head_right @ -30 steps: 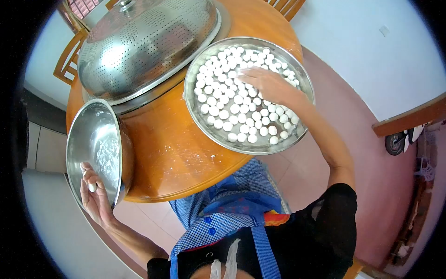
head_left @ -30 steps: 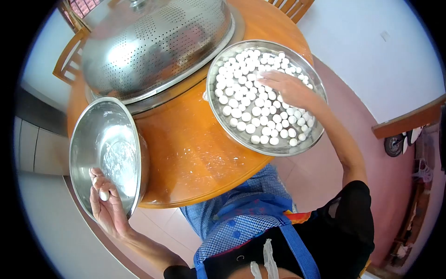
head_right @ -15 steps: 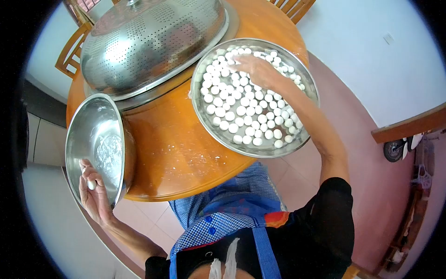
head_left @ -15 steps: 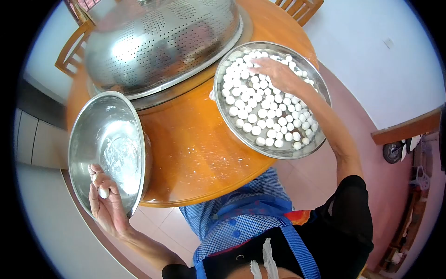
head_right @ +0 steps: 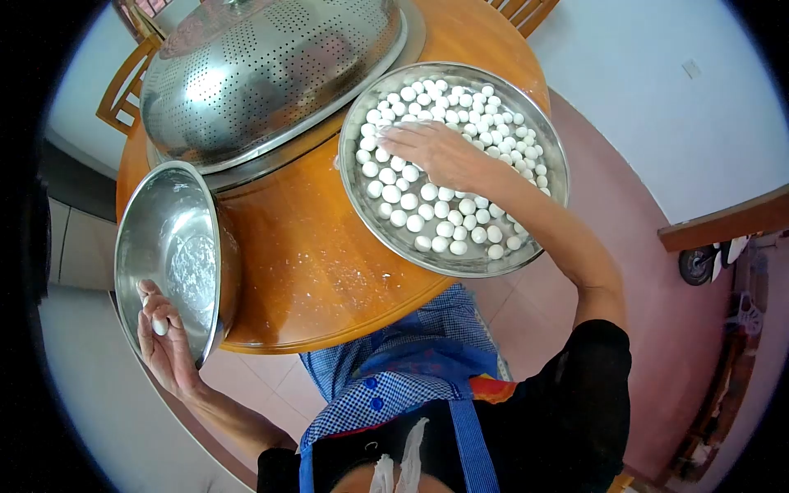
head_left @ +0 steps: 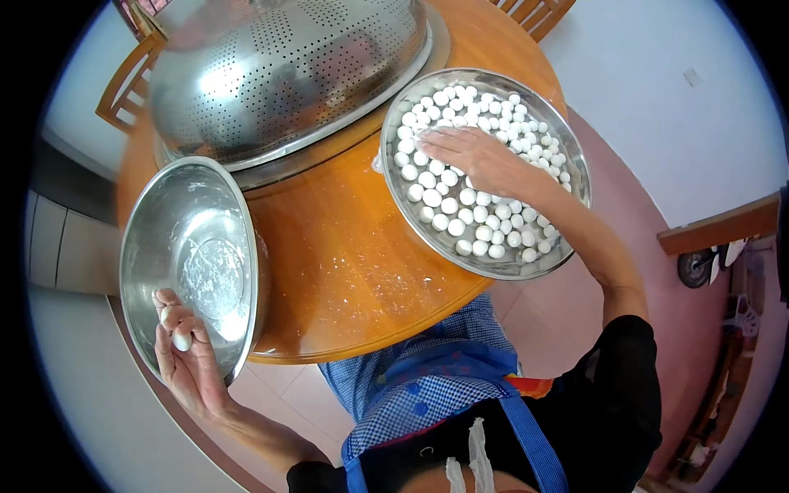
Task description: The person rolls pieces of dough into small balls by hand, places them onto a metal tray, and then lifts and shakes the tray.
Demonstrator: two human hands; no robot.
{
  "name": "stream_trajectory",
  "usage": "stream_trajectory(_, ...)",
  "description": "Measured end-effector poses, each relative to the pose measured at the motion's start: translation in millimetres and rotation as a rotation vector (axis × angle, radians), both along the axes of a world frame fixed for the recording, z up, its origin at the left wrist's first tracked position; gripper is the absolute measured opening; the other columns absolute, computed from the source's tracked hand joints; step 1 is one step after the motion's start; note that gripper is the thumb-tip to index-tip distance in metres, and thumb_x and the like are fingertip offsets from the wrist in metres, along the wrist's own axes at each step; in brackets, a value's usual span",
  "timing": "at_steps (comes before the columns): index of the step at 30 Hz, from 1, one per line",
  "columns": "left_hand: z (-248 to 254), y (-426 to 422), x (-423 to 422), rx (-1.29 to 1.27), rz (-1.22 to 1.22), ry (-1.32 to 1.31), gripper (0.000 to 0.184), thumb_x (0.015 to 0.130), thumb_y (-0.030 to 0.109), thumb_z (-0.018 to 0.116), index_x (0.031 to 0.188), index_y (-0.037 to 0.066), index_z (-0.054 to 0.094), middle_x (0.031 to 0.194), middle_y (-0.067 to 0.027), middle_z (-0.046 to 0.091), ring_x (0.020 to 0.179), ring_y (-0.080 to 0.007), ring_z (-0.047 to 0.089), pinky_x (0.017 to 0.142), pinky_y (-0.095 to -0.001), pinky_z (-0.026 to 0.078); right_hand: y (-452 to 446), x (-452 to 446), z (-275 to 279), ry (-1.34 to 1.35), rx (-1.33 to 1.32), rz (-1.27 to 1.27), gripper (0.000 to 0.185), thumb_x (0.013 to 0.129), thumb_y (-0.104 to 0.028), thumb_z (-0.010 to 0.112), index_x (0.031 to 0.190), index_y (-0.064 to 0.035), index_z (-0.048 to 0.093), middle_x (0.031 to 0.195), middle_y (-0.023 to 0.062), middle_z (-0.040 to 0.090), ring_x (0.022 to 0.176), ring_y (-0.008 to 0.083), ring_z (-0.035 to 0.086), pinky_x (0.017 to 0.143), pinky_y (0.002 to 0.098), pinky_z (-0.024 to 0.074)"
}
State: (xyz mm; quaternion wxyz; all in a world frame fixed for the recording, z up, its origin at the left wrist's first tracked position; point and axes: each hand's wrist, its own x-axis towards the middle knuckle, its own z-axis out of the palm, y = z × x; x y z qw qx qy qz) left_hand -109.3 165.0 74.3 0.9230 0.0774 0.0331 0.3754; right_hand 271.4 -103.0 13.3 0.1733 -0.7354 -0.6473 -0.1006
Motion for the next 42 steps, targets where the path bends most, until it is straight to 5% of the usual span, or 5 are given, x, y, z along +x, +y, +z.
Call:
stream_trajectory(10,0,1,0,0.022,0.019,0.04,0.047,0.092,-0.006,0.042,0.136,-0.004,0.024,0.126,-0.0164,0.039,0.091,-0.0163,0.045,0.08,-0.0315,0.041,-85,30,10,-0.062,-0.159,-0.482,0.049,0.076,0.009,0.045,0.121,-0.0051,0.057,0.135,0.015,0.046,0.125,0.0324,0.044,0.104,0.0435,0.035)
stream_trajectory(20,-2,2,-3,-0.002,0.015,0.008,0.046,0.092,-0.006,0.041,0.135,-0.004,0.025,0.127,-0.0171,0.039,0.094,-0.0176,0.046,0.082,-0.0326,0.041,-53,-14,11,0.058,-0.115,-0.229,0.048,0.073,0.014,0.048,0.116,-0.0035,0.06,0.131,0.0155,0.051,0.122,0.032,0.047,0.102,0.0411,0.039)
stream_trajectory(23,-2,4,-3,0.013,0.015,0.018,0.047,0.092,-0.007,0.041,0.136,-0.004,0.025,0.127,-0.0174,0.039,0.093,-0.0177,0.046,0.082,-0.0332,0.041,-54,-17,25,0.328,-0.045,-0.262,0.035,0.083,0.006,0.044,0.113,-0.0044,0.06,0.113,0.0123,0.063,0.105,0.0278,0.06,0.094,0.0351,0.0462)
stream_trajectory(30,-2,1,-2,-0.008,0.041,0.011,0.048,0.092,-0.007,0.041,0.136,-0.004,0.023,0.127,-0.0171,0.039,0.094,-0.0175,0.046,0.083,-0.0338,0.041,-32,46,-5,0.078,0.14,-0.45,0.025,0.085,-0.009,0.054,0.108,-0.0086,0.063,0.103,0.0091,0.062,0.093,0.0271,0.061,0.076,0.0378,0.0501)
stream_trajectory(42,-1,4,-2,-0.018,0.033,0.01,0.046,0.092,-0.007,0.041,0.135,-0.005,0.024,0.128,-0.0183,0.038,0.093,-0.0182,0.047,0.082,-0.0334,0.042,-42,64,9,0.254,0.157,-0.506,0.02,0.085,-0.02,0.056,0.096,-0.0042,0.062,0.095,0.0151,0.061,0.091,0.0351,0.058,0.079,0.0426,0.0459)
